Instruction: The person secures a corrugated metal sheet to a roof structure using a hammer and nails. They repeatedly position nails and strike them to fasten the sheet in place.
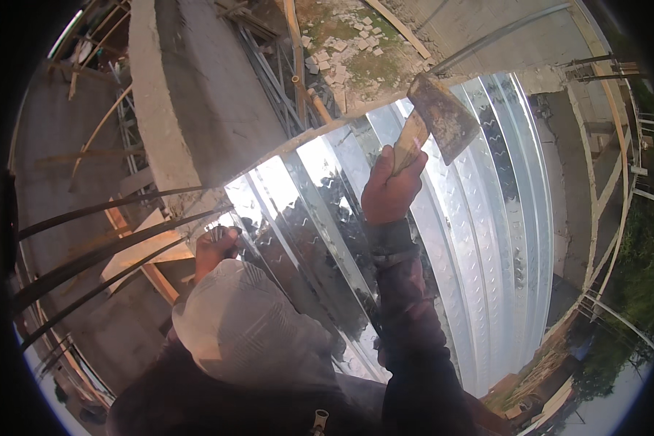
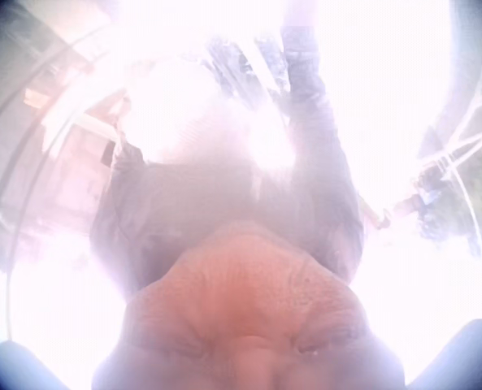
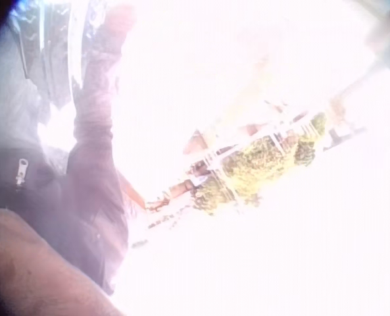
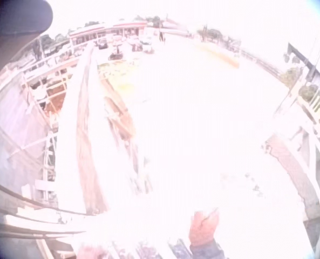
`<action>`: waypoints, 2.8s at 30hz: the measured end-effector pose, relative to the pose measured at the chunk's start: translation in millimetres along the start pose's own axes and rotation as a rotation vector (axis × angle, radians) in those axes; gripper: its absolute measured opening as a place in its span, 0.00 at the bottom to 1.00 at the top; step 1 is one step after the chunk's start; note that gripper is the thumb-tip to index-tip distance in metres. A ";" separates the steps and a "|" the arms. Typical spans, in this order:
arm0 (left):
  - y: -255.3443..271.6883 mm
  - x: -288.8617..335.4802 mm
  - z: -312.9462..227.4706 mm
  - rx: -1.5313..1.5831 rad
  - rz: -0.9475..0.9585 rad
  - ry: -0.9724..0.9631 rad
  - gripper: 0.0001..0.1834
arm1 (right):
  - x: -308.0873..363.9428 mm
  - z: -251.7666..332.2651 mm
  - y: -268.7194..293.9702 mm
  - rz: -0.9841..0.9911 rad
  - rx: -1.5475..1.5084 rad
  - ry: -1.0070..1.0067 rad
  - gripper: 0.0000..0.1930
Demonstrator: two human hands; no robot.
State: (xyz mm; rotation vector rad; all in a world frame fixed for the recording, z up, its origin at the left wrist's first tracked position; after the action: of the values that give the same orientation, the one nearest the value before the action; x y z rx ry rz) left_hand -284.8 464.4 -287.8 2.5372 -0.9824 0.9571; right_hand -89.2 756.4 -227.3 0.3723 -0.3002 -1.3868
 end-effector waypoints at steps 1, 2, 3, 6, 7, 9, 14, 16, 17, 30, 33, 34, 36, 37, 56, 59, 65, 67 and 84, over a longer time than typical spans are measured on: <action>2.2 0.6 -2.1 0.015 -0.017 -0.041 0.08 | 19.9 -64.3 -18.4 0.402 0.571 -0.143 0.18; 12.2 7.1 -2.6 0.037 -0.087 -0.082 0.08 | 31.5 -88.7 -27.4 0.275 0.549 -0.080 0.17; 25.4 7.5 -4.6 0.069 -0.181 -0.144 0.08 | 17.4 -68.3 -34.4 0.232 0.441 -0.012 0.16; 53.2 20.7 -18.6 0.109 -0.378 -0.249 0.08 | -3.3 11.1 2.4 0.096 0.174 0.113 0.14; 63.5 21.6 -18.4 0.126 -0.413 -0.265 0.08 | -9.3 77.0 14.3 0.048 -0.163 0.067 0.10; 61.5 24.3 -31.6 0.133 -0.378 -0.266 0.08 | -29.7 148.7 38.3 -0.200 -0.396 0.455 0.10; 26.4 4.6 -10.1 0.177 -0.162 -0.095 0.08 | -3.0 41.4 8.6 -0.182 -0.272 0.214 0.16; 9.4 2.7 5.8 0.256 -0.084 0.071 0.08 | 34.8 -102.1 -30.3 0.324 0.623 0.028 0.15; 4.0 13.9 3.8 0.250 -0.086 0.115 0.08 | 31.3 -82.8 -39.8 0.321 0.515 0.051 0.14; 34.9 56.3 35.1 -0.232 0.431 0.479 0.06 | 29.6 -99.4 -18.1 0.308 0.591 0.013 0.14; 33.0 54.9 -22.6 -0.500 0.426 0.458 0.07 | 23.7 -53.3 1.8 0.416 0.592 0.055 0.15; 42.6 58.7 -8.9 -0.341 0.497 0.394 0.07 | 6.5 -13.0 11.2 0.375 0.574 0.116 0.15; 68.5 46.3 36.7 -0.279 0.562 0.438 0.07 | -28.9 81.5 27.8 0.217 0.088 -0.010 0.13; 78.5 37.5 57.4 -0.255 0.613 0.457 0.07 | -46.5 121.6 41.5 0.087 -0.098 0.276 0.11; -29.7 -28.7 1.8 0.591 0.583 0.087 0.15 | -45.1 125.5 14.2 -0.184 -0.527 0.393 0.13; -61.4 -39.0 -23.3 0.504 0.695 0.036 0.16 | 17.9 -62.3 -26.6 0.081 0.110 0.027 0.23; -58.0 -74.4 -44.2 0.253 0.510 -0.304 0.17 | -5.8 14.6 -3.1 0.209 0.215 0.082 0.11; -62.8 -85.3 -52.7 0.254 0.497 -0.250 0.14 | -25.3 99.2 12.4 0.028 -0.220 0.217 0.10; -122.5 -137.0 -64.7 -0.294 0.271 -0.640 0.07 | -9.3 42.2 -5.4 -0.141 -0.199 0.241 0.13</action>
State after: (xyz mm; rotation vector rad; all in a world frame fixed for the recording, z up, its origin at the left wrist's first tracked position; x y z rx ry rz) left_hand -309.9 653.0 -330.1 2.5212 -1.5321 0.0049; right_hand -113.2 761.4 -191.3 0.3960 0.0635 -1.4777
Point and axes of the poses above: each hand's wrist, its own x-axis away from the middle knuckle, its own y-axis out of the back of the hand, z = x × y, the point moved 3 cm from there along -x, towards the middle knuckle, and after that the axes turned 1 degree about -y, right-handed, at the moved point
